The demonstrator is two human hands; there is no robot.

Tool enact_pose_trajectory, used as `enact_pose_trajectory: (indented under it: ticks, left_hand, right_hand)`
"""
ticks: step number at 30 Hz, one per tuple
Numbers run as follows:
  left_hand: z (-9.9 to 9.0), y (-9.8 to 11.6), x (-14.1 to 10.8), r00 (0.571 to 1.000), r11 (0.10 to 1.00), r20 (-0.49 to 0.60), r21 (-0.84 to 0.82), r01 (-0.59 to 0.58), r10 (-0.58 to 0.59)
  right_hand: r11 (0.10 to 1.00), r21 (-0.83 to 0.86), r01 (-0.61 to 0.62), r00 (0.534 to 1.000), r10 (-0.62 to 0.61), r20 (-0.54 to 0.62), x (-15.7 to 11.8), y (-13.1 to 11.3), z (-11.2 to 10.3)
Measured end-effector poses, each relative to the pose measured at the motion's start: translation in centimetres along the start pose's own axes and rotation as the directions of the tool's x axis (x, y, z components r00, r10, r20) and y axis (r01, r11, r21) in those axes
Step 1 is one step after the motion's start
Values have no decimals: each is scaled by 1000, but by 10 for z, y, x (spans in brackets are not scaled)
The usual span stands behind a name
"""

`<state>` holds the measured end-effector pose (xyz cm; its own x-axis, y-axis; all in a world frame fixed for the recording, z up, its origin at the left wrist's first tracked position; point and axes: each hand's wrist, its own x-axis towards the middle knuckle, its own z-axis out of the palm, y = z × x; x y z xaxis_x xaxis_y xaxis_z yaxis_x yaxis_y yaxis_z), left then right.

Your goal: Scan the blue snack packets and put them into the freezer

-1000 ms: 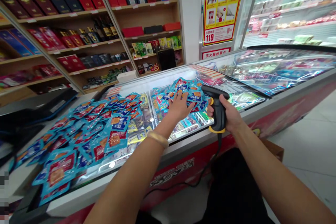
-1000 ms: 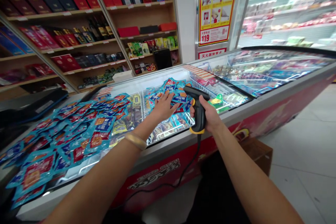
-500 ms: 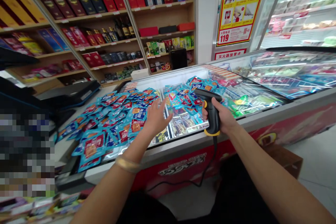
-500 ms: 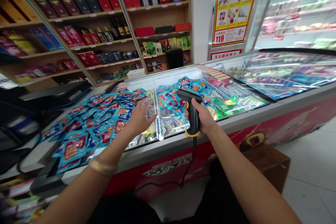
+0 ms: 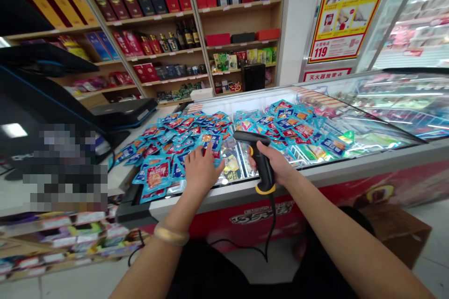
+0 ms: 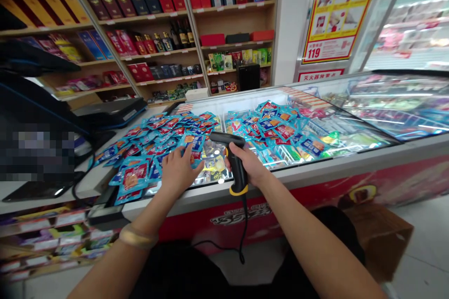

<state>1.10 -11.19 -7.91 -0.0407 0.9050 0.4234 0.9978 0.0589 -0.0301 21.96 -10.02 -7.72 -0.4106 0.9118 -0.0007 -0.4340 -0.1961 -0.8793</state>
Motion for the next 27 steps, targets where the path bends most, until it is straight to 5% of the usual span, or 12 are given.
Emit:
enact_pose_trajectory:
  ticks: [12,20,27]
  left_hand:
    - [4,-7,-2,987,953,-37,-257,-161,157]
    - [5,-6,-1,990,974,-23,-176,-141,139]
    - [5,-11,-1,976,941,-78,-263,-215,201]
  right_hand:
    - [997,-65,42,999,-41,9,-4,-1,-1]
    - [997,-73,31,999,-32,-21,-5,0,-2]
    - [996,-83,34,999,-35,-10,-5,-1,-2]
